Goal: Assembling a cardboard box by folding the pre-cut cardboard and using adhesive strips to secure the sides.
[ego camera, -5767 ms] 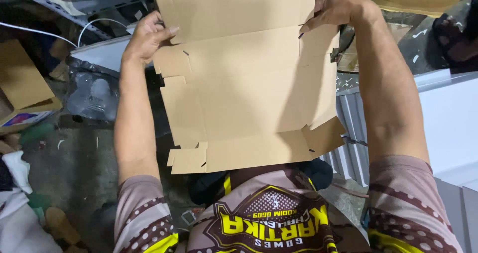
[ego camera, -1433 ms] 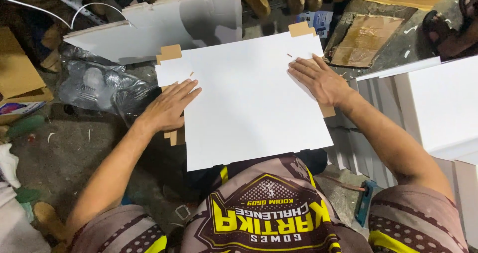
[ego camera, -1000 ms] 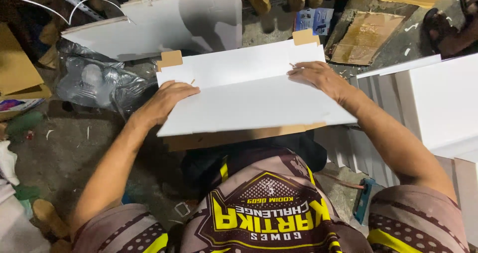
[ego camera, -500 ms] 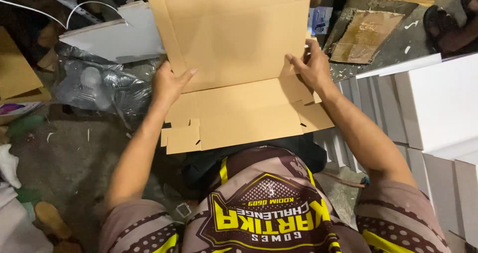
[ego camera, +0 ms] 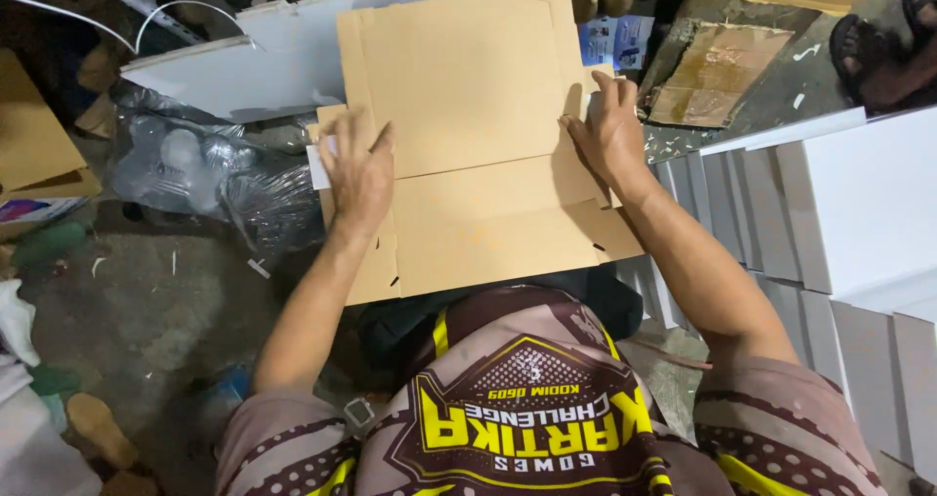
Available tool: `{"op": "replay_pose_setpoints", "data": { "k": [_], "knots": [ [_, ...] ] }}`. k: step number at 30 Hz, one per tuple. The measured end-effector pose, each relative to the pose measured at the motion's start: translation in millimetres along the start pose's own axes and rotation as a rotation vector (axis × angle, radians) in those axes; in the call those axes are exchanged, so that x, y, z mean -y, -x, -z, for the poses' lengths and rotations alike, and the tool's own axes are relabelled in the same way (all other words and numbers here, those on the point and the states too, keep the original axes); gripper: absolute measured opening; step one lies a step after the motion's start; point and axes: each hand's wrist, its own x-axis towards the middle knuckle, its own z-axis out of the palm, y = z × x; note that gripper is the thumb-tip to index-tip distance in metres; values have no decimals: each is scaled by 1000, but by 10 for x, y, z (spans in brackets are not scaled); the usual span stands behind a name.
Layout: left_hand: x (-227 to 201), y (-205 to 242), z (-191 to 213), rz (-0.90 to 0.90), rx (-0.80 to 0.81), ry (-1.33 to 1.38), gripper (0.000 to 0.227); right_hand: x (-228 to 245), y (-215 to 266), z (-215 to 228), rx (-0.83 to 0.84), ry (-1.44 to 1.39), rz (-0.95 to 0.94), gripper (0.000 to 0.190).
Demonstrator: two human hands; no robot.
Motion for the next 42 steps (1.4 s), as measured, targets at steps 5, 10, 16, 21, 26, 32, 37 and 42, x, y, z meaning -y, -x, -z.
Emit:
{"op": "replay_pose_setpoints", "data": {
  "k": [5,10,16,21,26,32,37,42],
  "knots": [
    [-105,90,-20,109,154,127,48,159,-130,-288,-53,177,187,62],
    [-219,28,67,109,223,155,55,1019,40,-1032,-134,213,673,34],
    [-235,11,99,156,343,176,53,1435,280,-1210,274,71,571,89],
    [-194,32,124,165,357,184,51,904,262,-1007,213,283,525,85],
    [-195,47,94,168,354,180,51,230,271,-434,157,356,341,83],
    [-193,75,-13,158,333,188,51,74,316,-2,81,439,223,82],
    [-318,-37,6,124,305,131,51,152,410,-358,90,356,310,86],
    [-982,-423,72,-35,394,347,56,360,382,-259,342,349,133,88]
  ]
}}
